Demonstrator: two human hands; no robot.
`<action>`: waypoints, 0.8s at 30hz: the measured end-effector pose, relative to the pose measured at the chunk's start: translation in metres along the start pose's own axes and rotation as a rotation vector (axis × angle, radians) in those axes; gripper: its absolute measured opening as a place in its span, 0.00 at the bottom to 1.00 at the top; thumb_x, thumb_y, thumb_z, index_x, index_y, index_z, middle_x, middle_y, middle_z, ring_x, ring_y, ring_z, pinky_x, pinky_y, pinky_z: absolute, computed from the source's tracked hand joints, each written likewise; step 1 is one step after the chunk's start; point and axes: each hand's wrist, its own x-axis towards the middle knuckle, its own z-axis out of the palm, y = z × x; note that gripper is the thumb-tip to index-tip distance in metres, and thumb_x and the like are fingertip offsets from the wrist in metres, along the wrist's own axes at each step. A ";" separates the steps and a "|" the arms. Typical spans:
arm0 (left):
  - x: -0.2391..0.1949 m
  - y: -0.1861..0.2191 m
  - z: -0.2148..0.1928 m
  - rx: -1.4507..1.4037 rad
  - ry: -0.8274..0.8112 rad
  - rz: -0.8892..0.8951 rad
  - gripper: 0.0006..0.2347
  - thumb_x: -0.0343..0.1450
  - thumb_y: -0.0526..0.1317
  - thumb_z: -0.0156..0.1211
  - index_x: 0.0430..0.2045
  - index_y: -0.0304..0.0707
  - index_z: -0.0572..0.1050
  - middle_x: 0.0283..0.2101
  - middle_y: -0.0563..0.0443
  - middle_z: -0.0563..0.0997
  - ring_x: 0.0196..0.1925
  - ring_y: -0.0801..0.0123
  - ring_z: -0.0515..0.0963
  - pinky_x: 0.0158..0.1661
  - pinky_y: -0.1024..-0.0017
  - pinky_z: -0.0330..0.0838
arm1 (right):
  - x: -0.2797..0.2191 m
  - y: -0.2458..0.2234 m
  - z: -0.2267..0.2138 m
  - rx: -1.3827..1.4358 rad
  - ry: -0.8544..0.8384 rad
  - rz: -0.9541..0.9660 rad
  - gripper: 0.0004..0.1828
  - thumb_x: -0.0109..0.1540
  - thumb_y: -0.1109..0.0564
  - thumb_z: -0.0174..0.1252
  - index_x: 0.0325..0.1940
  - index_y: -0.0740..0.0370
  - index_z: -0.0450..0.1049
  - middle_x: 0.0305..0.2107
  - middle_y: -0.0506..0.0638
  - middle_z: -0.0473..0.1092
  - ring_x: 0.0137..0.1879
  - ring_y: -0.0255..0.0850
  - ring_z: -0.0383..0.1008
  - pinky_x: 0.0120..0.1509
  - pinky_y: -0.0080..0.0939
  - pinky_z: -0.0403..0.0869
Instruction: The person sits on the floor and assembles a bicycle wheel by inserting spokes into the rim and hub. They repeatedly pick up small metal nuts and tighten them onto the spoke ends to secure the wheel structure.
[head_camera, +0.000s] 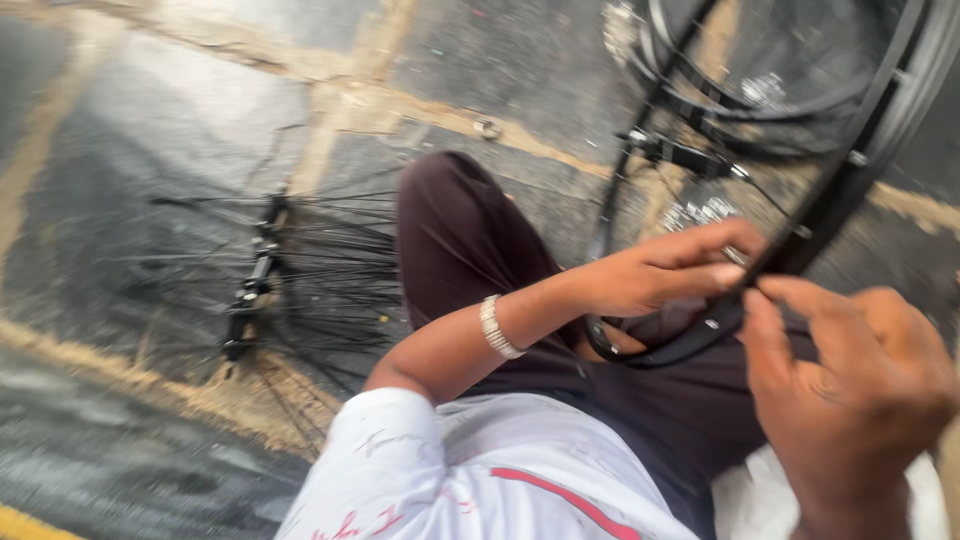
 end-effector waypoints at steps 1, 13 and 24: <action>0.004 0.001 -0.007 0.042 -0.025 -0.012 0.12 0.83 0.39 0.49 0.59 0.35 0.67 0.48 0.55 0.72 0.49 0.78 0.71 0.50 0.73 0.70 | -0.002 0.003 0.001 -0.017 0.000 -0.017 0.06 0.70 0.57 0.70 0.47 0.54 0.79 0.31 0.48 0.64 0.39 0.47 0.67 0.44 0.45 0.67; 0.027 -0.025 -0.024 0.127 -0.046 -0.040 0.19 0.85 0.42 0.45 0.69 0.29 0.62 0.50 0.50 0.76 0.47 0.74 0.75 0.50 0.71 0.74 | -0.019 0.060 0.068 0.220 -0.020 -0.029 0.10 0.67 0.62 0.67 0.52 0.67 0.79 0.29 0.55 0.68 0.31 0.40 0.67 0.38 0.34 0.68; 0.029 -0.042 -0.051 0.204 -0.140 -0.030 0.16 0.87 0.41 0.44 0.66 0.28 0.60 0.55 0.47 0.67 0.55 0.72 0.69 0.55 0.70 0.69 | -0.010 0.072 0.088 0.550 -0.183 0.131 0.15 0.65 0.64 0.60 0.53 0.78 0.75 0.22 0.59 0.74 0.26 0.42 0.79 0.36 0.37 0.76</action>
